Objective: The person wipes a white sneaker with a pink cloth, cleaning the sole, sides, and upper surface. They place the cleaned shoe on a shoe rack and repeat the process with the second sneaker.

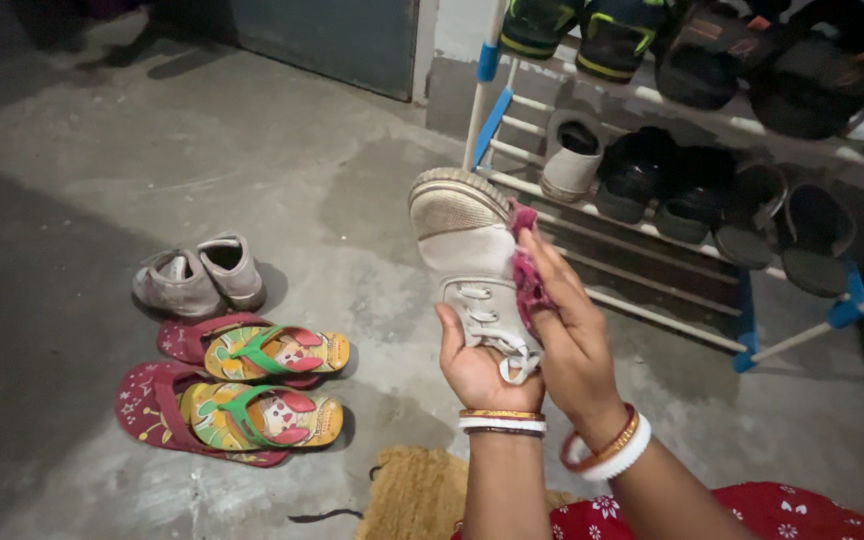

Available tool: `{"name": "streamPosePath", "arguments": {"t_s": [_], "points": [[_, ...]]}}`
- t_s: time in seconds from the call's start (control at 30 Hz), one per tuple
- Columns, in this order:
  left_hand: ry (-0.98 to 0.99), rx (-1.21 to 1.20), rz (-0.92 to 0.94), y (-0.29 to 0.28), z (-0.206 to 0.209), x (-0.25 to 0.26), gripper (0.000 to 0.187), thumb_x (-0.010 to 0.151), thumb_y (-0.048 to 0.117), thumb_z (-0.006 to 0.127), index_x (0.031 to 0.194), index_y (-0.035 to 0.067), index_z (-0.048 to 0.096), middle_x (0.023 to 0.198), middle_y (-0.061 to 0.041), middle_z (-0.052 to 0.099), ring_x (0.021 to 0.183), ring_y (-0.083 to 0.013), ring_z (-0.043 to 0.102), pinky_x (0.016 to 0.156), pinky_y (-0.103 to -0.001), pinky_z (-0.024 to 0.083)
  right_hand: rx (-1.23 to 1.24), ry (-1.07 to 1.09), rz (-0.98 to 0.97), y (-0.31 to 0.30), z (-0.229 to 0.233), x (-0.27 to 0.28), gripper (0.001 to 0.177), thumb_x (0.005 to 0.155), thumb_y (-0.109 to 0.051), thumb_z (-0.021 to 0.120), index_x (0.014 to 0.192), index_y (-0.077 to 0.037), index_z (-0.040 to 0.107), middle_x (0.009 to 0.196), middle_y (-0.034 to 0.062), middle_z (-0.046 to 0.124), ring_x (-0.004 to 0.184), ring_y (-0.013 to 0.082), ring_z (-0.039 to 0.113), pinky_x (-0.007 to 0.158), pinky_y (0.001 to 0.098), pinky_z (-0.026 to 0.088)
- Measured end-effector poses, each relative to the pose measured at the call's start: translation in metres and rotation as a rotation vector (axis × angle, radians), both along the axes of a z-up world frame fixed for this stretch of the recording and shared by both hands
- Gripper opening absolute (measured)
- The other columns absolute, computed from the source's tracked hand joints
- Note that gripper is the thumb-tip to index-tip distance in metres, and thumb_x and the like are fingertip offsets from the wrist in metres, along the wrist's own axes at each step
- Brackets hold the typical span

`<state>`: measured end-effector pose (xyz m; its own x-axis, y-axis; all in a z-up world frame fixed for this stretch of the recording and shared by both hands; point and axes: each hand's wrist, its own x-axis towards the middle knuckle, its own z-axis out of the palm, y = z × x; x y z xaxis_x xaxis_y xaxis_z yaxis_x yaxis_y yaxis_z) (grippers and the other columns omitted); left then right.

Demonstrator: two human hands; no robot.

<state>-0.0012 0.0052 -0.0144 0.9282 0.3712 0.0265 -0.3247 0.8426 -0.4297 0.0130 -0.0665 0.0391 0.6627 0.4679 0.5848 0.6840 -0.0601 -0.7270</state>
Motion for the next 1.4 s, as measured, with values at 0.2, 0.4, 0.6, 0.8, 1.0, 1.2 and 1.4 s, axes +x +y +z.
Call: {"name": "streamPosePath", "arguments": {"t_s": [0.2,0.4,0.6,0.8,1.0,1.2,1.4], "points": [[0.062,-0.020,0.086,0.000,0.002,0.003,0.060,0.102,0.048,0.048,0.143,0.005,0.052,0.140,-0.013,0.061,0.128,-0.0327,0.057,0.113,-0.049,0.042,-0.129,0.207,0.017,-0.033,-0.008,0.010,0.058,0.084,0.011,0.045,0.139,0.000,0.062,0.149,0.0162,0.060,0.143,0.0252,0.052,0.118,0.0331,0.035],[0.048,0.034,0.098,-0.008,0.004,0.006,0.062,0.102,0.049,0.049,0.145,0.004,0.052,0.142,-0.013,0.061,0.129,-0.0317,0.057,0.113,-0.047,0.041,0.006,-0.025,-0.039,-0.025,0.020,0.008,0.063,0.086,0.012,0.043,0.147,0.000,0.055,0.156,0.0147,0.053,0.150,0.0249,0.045,0.127,0.0349,0.030],[-0.024,-0.016,0.052,-0.001,-0.006,0.006,0.062,0.099,0.050,0.050,0.142,0.004,0.053,0.139,-0.016,0.061,0.128,-0.0338,0.057,0.112,-0.048,0.041,-0.061,0.021,0.012,-0.012,-0.009,-0.006,0.068,0.082,0.009,0.042,0.148,0.001,0.053,0.158,0.0170,0.051,0.154,0.0265,0.038,0.126,0.0366,0.023],[0.094,-0.033,0.105,0.000,-0.006,0.007,0.057,0.100,0.048,0.051,0.136,0.005,0.057,0.135,-0.013,0.064,0.126,-0.0328,0.058,0.111,-0.049,0.042,-0.172,0.176,-0.070,-0.046,-0.033,-0.001,0.059,0.084,0.008,0.046,0.140,0.000,0.062,0.147,0.0147,0.062,0.143,0.0249,0.051,0.116,0.0327,0.035],[0.050,-0.058,0.035,-0.008,0.000,0.007,0.058,0.101,0.049,0.052,0.139,0.005,0.057,0.137,-0.012,0.063,0.127,-0.0320,0.058,0.111,-0.048,0.043,0.004,0.031,-0.055,-0.050,-0.007,0.007,0.059,0.089,0.009,0.042,0.145,-0.002,0.057,0.154,0.0157,0.056,0.150,0.0261,0.046,0.126,0.0345,0.029],[0.026,0.009,0.034,-0.005,0.008,0.005,0.062,0.098,0.051,0.051,0.140,0.005,0.054,0.137,-0.015,0.062,0.126,-0.0342,0.058,0.110,-0.049,0.044,0.001,0.047,0.034,-0.040,-0.040,0.006,0.058,0.091,0.011,0.044,0.147,0.003,0.053,0.158,0.0184,0.051,0.148,0.0264,0.044,0.121,0.0347,0.031],[0.082,0.192,0.146,0.000,0.019,-0.001,0.067,0.104,0.053,0.050,0.145,0.000,0.051,0.137,-0.014,0.062,0.123,-0.0303,0.058,0.105,-0.045,0.047,0.085,0.608,-0.023,-0.065,-0.070,0.013,0.049,0.092,0.010,0.046,0.137,0.003,0.063,0.111,0.0139,0.066,0.074,0.0102,0.062,0.060,0.0223,0.049]]}}
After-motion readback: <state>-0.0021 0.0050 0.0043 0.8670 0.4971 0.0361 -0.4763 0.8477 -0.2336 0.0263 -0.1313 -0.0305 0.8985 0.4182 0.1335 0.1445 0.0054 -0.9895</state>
